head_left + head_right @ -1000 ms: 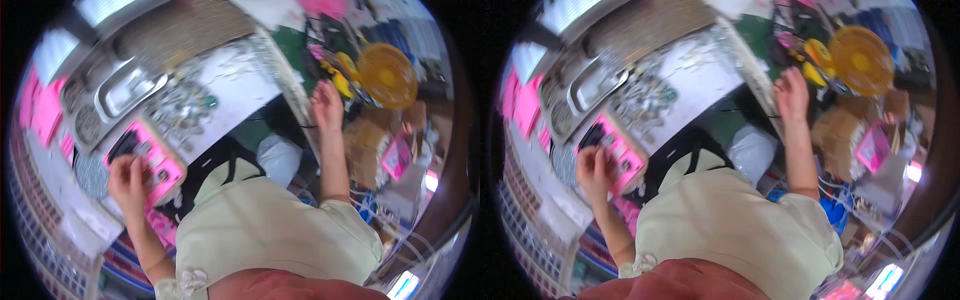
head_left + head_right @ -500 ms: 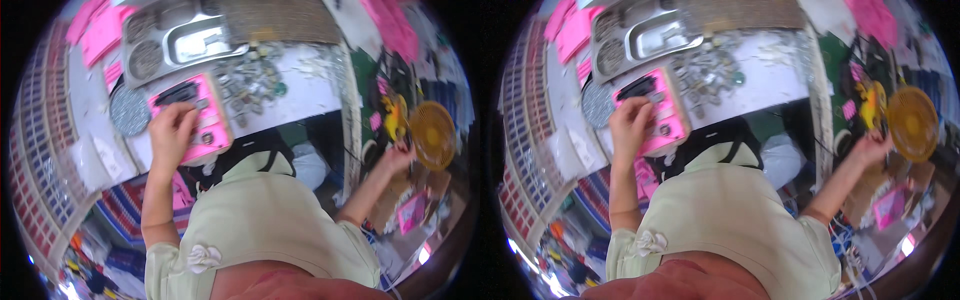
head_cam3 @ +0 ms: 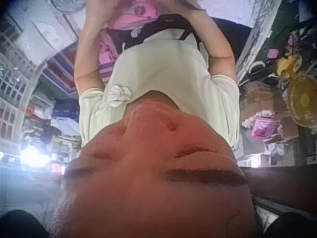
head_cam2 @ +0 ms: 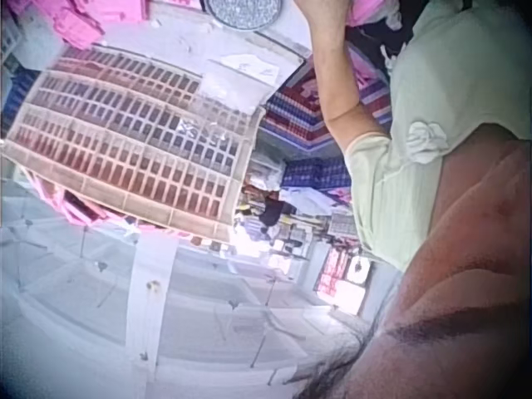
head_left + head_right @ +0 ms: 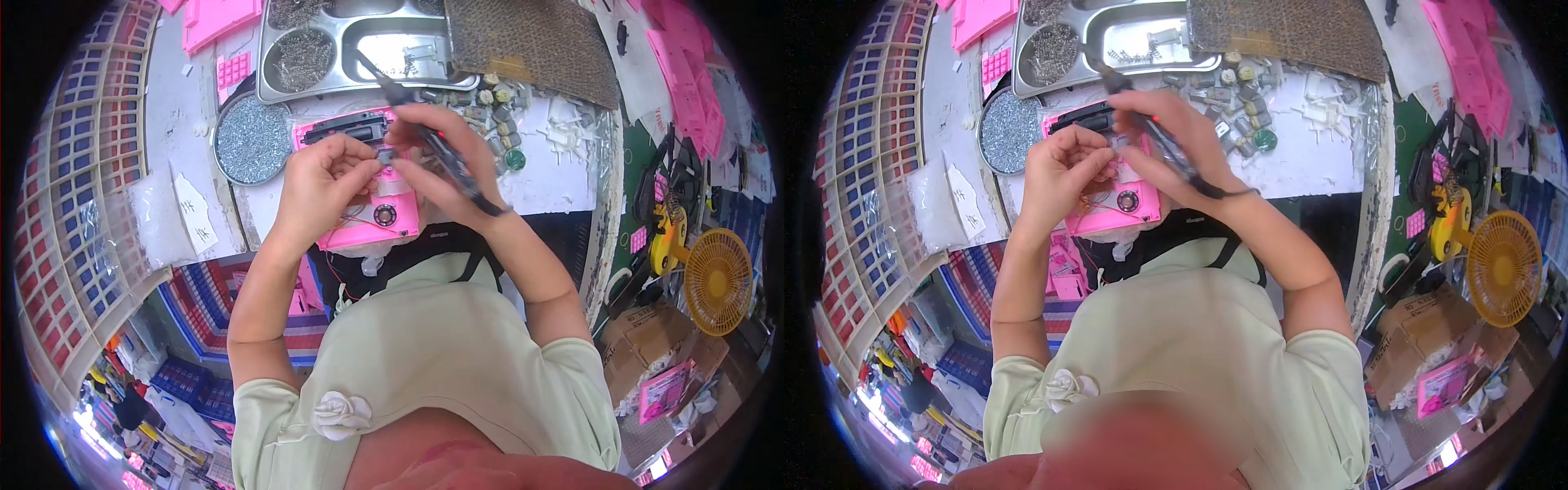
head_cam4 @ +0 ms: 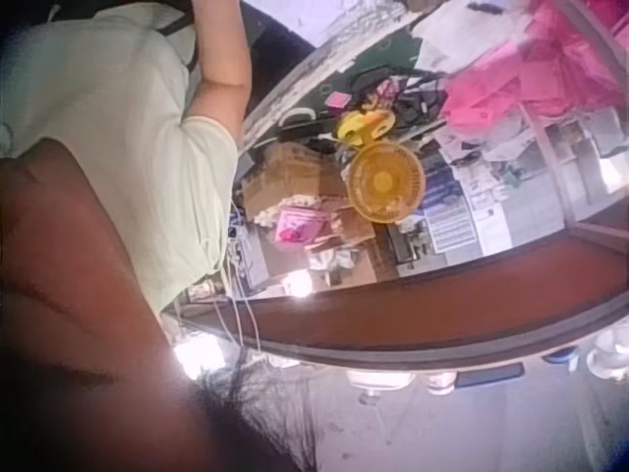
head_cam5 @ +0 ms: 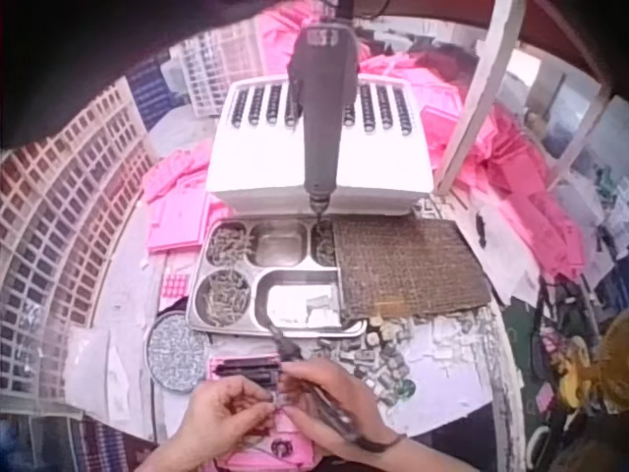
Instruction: Assemble a pink plastic toy component by inserting internal parts and securing the casing with an electric screwdriver and soldering iron.
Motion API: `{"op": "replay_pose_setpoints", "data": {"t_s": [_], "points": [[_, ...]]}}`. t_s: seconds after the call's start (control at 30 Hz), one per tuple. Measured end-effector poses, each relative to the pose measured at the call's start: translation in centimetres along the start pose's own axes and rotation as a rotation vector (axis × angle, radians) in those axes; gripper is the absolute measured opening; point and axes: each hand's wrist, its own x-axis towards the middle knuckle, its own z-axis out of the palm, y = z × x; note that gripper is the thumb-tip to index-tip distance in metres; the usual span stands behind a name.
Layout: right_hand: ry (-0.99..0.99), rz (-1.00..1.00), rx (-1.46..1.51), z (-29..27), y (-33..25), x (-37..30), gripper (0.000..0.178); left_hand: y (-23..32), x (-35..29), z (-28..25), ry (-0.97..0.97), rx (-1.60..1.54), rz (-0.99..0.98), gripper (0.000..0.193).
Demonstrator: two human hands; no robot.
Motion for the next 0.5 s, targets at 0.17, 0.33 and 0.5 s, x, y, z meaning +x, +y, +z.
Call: {"op": "replay_pose_setpoints", "data": {"t_s": [0.17, 0.33, 0.5], "points": [[-0.017, 0.051, 0.014, 1.4, 1.0, 1.0, 0.053, -0.3, 0.1, -0.5, -0.03, -0.063, -0.017, 0.008], [-0.066, 0.047, -0.007, 1.6, 1.3, 0.8, 0.055, -0.6, 0.0, -0.7, -0.042, -0.052, 0.013, 0.009], [0.058, -0.058, -0.151, 1.3, 0.1, 0.4, 0.052, -0.8, -0.4, -0.3, 0.052, -0.037, 0.103, 0.005]]}}
